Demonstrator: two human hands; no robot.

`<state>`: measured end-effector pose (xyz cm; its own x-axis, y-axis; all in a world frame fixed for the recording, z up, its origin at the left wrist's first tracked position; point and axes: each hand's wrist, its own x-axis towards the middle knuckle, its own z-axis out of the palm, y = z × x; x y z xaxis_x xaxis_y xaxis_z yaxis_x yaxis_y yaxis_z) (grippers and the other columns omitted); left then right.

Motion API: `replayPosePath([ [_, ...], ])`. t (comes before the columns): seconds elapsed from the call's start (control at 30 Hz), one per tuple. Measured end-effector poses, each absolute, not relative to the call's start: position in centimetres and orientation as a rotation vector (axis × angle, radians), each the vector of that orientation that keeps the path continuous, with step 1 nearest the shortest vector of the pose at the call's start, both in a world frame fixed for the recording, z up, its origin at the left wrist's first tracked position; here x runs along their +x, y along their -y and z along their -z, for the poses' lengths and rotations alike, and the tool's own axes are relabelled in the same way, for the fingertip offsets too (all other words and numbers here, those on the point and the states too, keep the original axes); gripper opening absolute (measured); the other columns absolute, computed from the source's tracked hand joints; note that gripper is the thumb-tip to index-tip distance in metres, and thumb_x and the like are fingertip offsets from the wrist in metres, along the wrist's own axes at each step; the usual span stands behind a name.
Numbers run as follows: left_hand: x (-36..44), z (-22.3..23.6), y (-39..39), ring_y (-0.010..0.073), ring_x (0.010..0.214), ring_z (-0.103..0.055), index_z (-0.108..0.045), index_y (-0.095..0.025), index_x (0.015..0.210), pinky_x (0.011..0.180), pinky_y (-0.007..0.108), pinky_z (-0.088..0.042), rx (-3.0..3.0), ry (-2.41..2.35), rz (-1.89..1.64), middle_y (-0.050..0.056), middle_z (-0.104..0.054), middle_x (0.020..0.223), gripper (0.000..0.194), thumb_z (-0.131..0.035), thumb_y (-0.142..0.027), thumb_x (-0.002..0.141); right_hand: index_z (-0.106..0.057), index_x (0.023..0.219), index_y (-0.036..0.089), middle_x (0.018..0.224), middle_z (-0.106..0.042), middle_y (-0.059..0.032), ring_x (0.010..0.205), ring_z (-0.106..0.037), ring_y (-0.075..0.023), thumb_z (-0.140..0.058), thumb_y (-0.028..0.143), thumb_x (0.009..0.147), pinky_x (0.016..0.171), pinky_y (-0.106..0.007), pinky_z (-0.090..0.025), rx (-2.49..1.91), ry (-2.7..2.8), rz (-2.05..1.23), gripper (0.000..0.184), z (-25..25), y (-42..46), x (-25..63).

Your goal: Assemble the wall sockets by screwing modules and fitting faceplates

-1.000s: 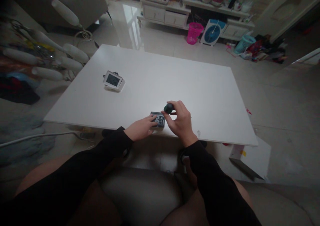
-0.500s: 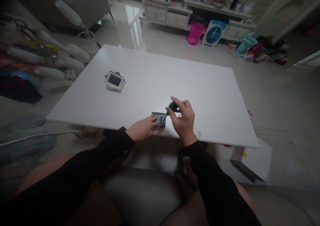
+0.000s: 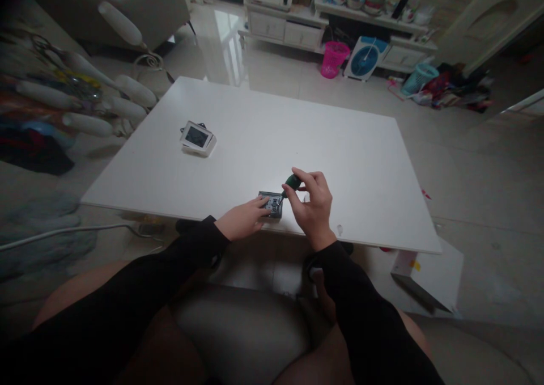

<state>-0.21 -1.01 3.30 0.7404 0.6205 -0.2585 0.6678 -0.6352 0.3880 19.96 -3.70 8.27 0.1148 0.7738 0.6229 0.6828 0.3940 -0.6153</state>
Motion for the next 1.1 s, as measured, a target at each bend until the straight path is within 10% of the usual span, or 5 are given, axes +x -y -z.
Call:
replayPosePath([
  [1.1,-0.3,-3.0,1.2,0.0360,0.155,-0.041,-0.066,-0.011,0.134,0.126,0.047,-0.039,2.500,-0.983,0.099,0.020,-0.044,0.164,0.043,-0.062,-0.016,0.092,-0.067,0.118,0.029,0.110,-0.065,-0.0047,0.100,-0.067,-0.0230,-0.074,0.023,0.087,0.074,-0.039,-0.063,-1.239,1.625,0.030,0.033,-7.8,3.2,20.2],
])
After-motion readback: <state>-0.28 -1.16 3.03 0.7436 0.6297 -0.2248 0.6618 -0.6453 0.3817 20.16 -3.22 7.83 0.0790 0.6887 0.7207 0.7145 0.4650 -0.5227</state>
